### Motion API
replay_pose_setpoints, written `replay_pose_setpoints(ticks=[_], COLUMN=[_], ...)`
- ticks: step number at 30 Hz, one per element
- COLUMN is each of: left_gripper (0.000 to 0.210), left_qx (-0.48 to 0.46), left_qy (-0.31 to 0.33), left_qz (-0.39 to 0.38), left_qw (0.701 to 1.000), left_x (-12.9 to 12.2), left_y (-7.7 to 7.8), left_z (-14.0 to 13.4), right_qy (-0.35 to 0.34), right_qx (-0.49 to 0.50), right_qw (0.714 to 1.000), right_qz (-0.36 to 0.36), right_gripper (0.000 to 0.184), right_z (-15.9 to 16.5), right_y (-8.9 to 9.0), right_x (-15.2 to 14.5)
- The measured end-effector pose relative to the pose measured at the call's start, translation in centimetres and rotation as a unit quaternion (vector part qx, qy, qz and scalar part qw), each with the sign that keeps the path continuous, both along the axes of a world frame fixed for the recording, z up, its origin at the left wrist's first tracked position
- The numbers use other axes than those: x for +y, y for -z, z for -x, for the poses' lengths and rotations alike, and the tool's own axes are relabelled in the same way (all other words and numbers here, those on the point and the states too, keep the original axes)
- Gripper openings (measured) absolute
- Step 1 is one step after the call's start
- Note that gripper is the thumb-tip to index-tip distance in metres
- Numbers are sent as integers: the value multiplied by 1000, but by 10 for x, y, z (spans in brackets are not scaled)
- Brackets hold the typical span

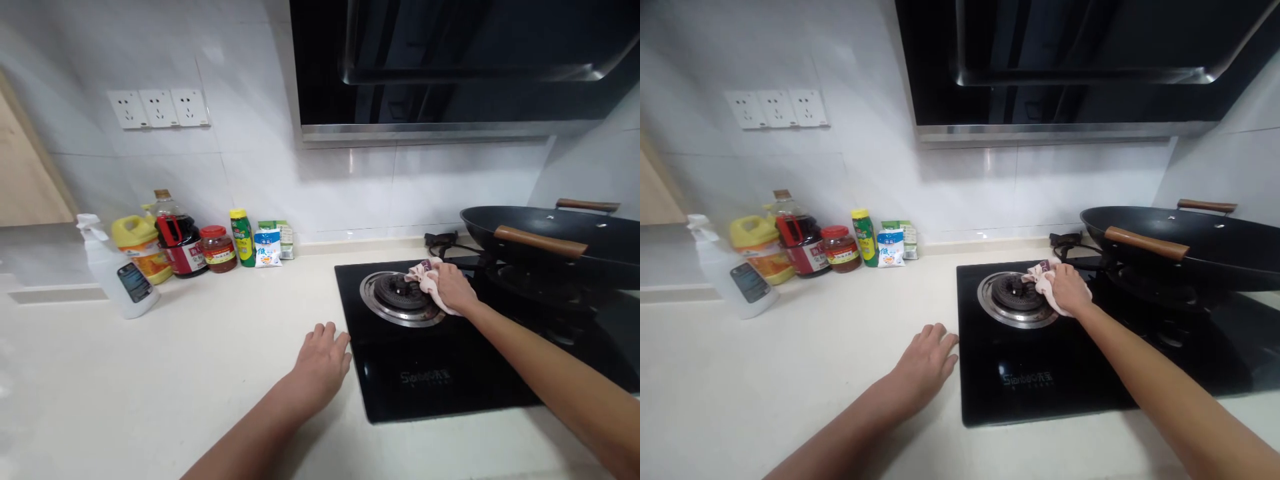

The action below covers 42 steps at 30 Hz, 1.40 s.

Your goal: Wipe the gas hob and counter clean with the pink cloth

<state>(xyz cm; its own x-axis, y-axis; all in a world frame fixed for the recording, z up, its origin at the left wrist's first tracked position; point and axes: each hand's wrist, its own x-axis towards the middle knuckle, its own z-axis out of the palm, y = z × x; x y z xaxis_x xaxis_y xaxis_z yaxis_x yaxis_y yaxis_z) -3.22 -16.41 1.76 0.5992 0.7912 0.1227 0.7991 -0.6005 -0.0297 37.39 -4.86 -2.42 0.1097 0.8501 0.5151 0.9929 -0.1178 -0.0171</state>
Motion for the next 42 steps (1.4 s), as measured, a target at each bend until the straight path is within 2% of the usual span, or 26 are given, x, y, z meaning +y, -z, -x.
replay_pose_setpoints(ticks=[4,10,14,21,25,31,35,37,40,42], left_gripper=[33,35,36,30,31,35,39,42,43,41], left_qx=[-4,7,-9,-18,-22,-40,-77,-116,-177,-217], left_qy=[9,-4,-1,-20,-26,-30,-40,-51,-74,-78], left_qz=[-13,31,37,26,12,11,12,20,49,66], left_qw=[1000,999,999,999,999,999,996,992,980,971], left_x=[1,0,-2,-4,-4,-1,0,3,10,14], left_y=[1,-8,-10,-5,-4,-7,-7,-6,-5,-6], left_z=[1,-1,-1,-4,-5,-4,-7,-6,1,6], right_qy=[90,120,139,120,83,-14,-150,-217,-267,-275], right_qx=[59,81,84,12,-13,15,30,36,45,49], right_qw=[994,988,985,989,993,998,986,974,960,956], right_qz=[20,54,59,86,86,63,58,63,76,86], right_gripper=[54,53,53,51,46,40,37,44,57,53], right_z=[-2,3,11,47,81,132,179,203,227,231], right_y=[-4,-6,-7,-6,-8,-16,-21,-23,-28,-32], right_x=[18,16,-12,-95,-127,-144,-149,-147,-138,-131])
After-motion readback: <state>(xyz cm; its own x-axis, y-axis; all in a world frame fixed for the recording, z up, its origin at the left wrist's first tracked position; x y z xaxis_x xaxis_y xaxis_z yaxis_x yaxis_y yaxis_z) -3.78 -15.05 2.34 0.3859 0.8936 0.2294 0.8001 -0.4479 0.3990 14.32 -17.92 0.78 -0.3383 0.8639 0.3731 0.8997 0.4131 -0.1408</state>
